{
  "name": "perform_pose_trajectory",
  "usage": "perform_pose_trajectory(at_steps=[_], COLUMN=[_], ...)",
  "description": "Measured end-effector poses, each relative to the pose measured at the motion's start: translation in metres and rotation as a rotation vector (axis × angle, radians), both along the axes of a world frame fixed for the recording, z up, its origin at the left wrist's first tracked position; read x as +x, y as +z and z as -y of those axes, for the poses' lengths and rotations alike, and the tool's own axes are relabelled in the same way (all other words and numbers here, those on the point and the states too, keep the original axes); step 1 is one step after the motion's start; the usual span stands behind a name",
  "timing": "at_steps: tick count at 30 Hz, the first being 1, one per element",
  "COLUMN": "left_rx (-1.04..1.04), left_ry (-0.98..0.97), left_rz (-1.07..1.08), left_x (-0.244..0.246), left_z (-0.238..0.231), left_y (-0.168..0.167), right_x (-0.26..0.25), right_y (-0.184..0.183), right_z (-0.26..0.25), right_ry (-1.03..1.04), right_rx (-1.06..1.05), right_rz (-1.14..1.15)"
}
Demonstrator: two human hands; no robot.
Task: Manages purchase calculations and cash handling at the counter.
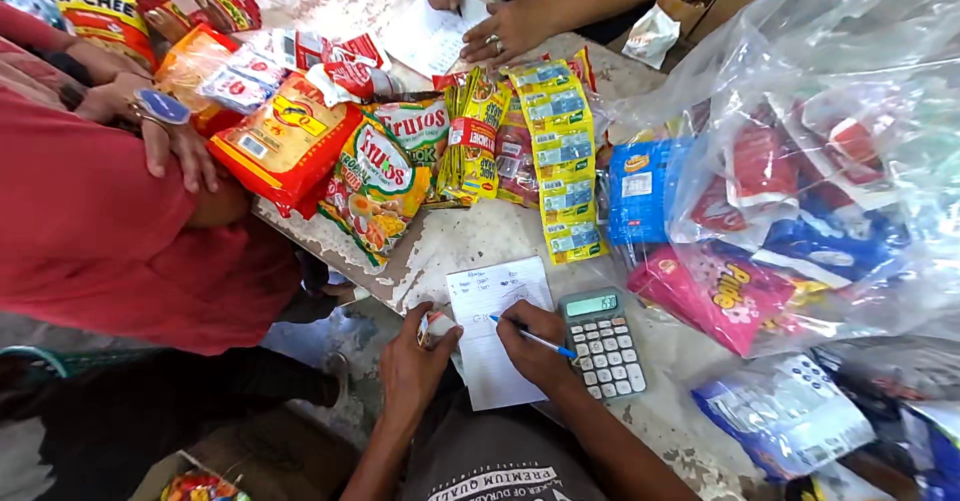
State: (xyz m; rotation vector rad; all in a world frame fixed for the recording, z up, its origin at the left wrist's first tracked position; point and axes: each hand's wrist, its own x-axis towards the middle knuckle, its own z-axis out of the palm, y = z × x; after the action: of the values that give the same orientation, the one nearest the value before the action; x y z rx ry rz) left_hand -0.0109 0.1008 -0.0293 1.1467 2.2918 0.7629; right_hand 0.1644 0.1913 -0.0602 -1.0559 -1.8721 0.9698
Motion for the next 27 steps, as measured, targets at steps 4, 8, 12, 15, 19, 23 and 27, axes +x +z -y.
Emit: perform_pose_trajectory(at_steps=[4, 8, 12, 15, 19, 23, 27], left_rx=[-0.004, -0.023, -0.013, -0.007, -0.007, -0.023, -0.012], left_ry=[0.003, 0.008, 0.003, 0.007, 0.01, 0.018, 0.015], left_rz=[-0.001, 0.024, 0.009, 0.003, 0.006, 0.041, 0.037], left_x=[0.0003, 0.0005, -0.0001, 0.0001, 0.0005, 0.0, 0.0004], left_z=[0.0004, 0.0004, 0.0007, 0.0009, 0.0006, 0.0009, 0.0006], left_y=[-0.0004, 0.0007, -0.0006, -0.0021, -0.001, 0.0, -0.0011], right_x=[-0.0001, 0.0008, 0.0002, 0.0002, -0.0002, 0.0008, 0.0024], right_y=[0.0, 0.0008, 0.0011, 0.001, 0.0019, 0.0031, 0.0023], right_z=[0.0007, 0.0011, 0.0006, 0.0001, 0.0006, 0.0004, 0.0012], right_ry=[-0.006, 0.0, -0.01, -0.012, -0.029, -0.007, -0.006], right_rx=[0.01, 0.006, -0.005, -0.001, -0.002, -0.027, -0.004], right_rz=[0.023, 0.03, 0.015, 0.015, 0.038, 0.036, 0.029])
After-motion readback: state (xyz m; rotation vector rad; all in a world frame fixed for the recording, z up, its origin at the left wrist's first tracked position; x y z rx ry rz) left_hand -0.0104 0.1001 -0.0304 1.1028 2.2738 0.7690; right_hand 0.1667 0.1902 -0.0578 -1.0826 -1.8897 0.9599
